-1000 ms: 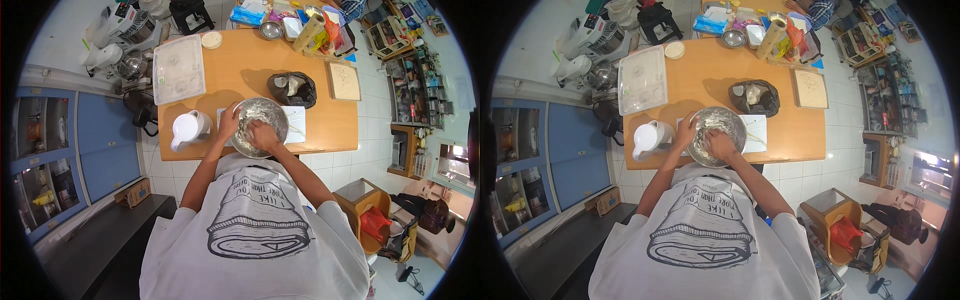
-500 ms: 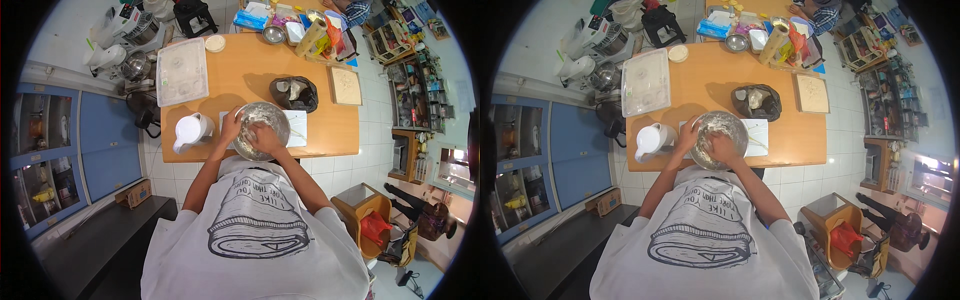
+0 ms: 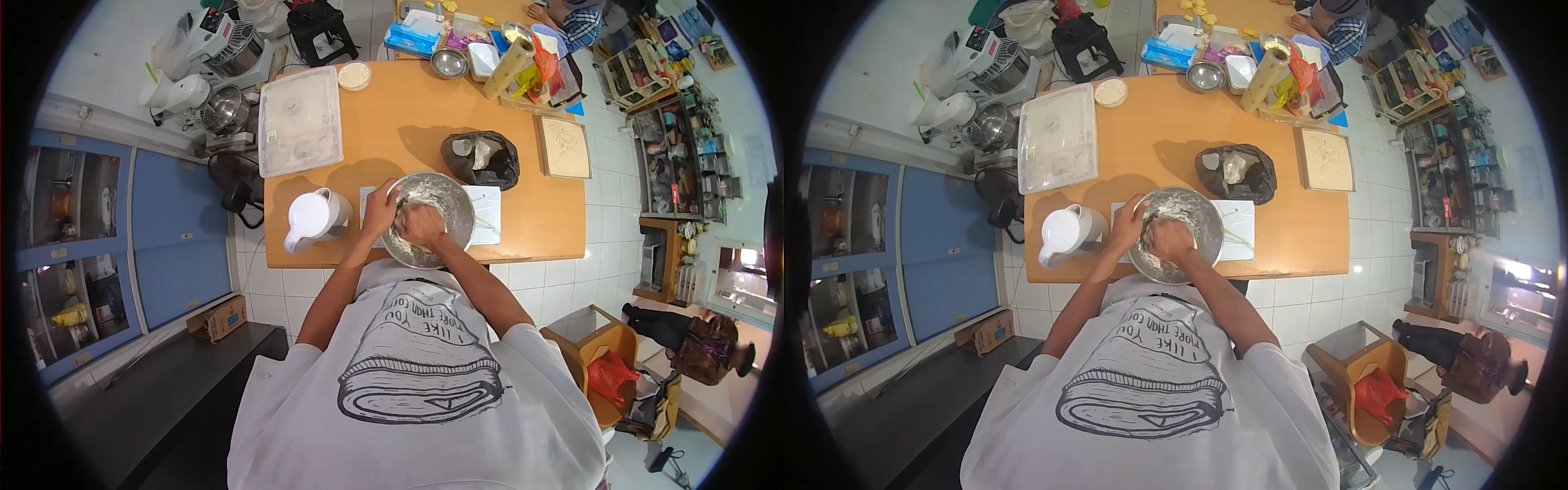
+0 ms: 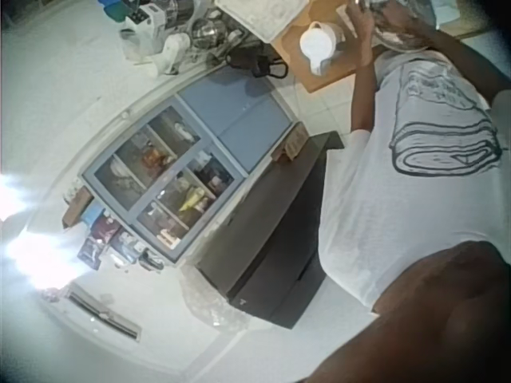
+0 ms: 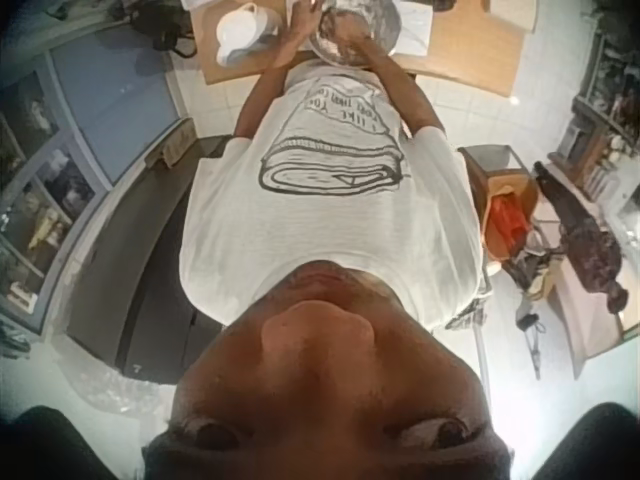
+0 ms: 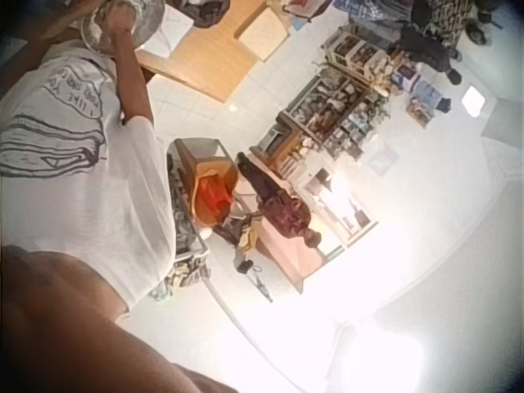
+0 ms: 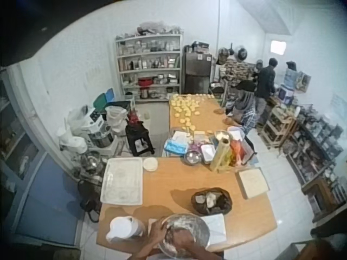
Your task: The person prepares dough by opening a plastic bag of flour, pouring the flour into a metal bowl containing dough, adding water from a white pitcher, and mixing the ingredients together by hand.
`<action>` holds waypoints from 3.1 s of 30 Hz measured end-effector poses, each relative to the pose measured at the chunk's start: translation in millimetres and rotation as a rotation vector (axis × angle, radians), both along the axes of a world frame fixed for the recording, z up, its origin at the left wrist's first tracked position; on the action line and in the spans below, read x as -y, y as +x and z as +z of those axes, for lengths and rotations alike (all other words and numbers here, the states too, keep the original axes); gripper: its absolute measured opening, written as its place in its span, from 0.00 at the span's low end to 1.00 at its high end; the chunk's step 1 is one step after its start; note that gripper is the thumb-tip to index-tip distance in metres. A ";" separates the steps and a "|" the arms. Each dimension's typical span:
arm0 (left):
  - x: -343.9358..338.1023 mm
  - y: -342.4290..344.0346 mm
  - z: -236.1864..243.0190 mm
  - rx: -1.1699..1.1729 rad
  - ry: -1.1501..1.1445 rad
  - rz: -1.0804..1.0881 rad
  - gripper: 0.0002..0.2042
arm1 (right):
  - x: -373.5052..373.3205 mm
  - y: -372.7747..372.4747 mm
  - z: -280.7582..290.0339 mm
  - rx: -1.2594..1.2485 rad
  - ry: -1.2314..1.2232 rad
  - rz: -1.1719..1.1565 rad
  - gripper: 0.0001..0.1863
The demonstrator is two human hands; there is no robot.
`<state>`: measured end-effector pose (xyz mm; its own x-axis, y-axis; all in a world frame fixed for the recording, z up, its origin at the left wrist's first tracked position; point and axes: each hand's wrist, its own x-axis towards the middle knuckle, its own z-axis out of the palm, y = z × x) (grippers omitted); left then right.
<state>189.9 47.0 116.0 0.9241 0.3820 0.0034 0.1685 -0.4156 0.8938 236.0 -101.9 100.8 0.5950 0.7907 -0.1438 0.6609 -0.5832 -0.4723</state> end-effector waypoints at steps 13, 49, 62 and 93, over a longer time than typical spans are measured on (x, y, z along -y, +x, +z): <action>1.4 -1.9 12.8 -0.089 -0.056 0.023 0.10 | 38.9 -0.8 37.2 -0.011 0.341 -0.161 0.27; -10.0 2.4 10.2 -0.166 -0.078 -0.021 0.14 | 12.8 -9.4 14.6 0.040 -0.068 -0.039 0.41; -9.7 -2.9 8.9 -0.142 -0.078 0.054 0.12 | 38.0 8.3 56.9 0.046 0.545 -0.364 0.25; -1.3 -44.1 32.1 -0.183 -0.125 0.031 0.18 | 44.4 -17.7 37.4 -0.174 0.111 -0.153 0.37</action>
